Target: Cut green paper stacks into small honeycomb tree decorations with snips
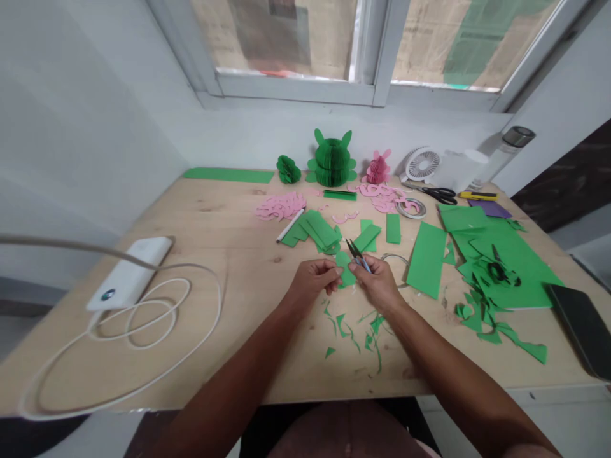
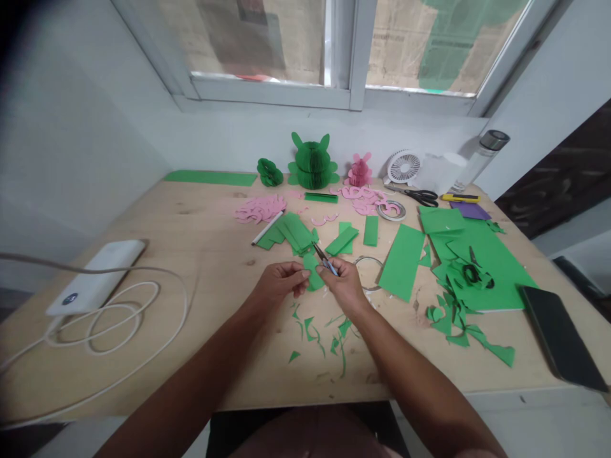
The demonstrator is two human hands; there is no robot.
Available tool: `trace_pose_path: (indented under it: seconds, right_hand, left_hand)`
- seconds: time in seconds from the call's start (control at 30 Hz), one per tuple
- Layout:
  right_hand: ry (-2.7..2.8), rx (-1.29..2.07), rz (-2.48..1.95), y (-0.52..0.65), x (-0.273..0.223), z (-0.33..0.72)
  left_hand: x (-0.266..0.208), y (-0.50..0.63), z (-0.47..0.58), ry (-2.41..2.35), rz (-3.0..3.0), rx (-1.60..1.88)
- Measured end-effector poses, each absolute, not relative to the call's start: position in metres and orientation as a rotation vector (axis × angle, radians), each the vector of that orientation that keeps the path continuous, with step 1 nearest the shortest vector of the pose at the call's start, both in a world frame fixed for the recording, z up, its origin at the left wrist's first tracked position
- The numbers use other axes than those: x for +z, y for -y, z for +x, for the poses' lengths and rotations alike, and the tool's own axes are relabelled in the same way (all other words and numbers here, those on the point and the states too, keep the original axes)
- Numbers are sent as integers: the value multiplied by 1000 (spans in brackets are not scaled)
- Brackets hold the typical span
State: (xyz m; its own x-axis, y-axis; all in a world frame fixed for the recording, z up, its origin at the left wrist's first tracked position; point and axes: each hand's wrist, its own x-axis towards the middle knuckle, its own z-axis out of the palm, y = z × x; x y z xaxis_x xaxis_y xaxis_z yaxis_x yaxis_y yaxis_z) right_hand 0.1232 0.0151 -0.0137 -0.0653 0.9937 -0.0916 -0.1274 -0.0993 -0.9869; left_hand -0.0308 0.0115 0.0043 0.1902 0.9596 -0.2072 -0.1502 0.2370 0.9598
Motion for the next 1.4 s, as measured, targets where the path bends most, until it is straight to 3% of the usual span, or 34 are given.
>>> trace_pose_path:
  seconds: [0.8, 1.4]
  right_hand:
    - [1097, 1370, -1164, -15, -14, 123]
    - [1156, 1399, -1120, -11, -5, 122]
  left_hand:
    - [1, -11, -31, -1057, 1013, 1049]
    - [14, -12, -33, -1013, 616, 1272]
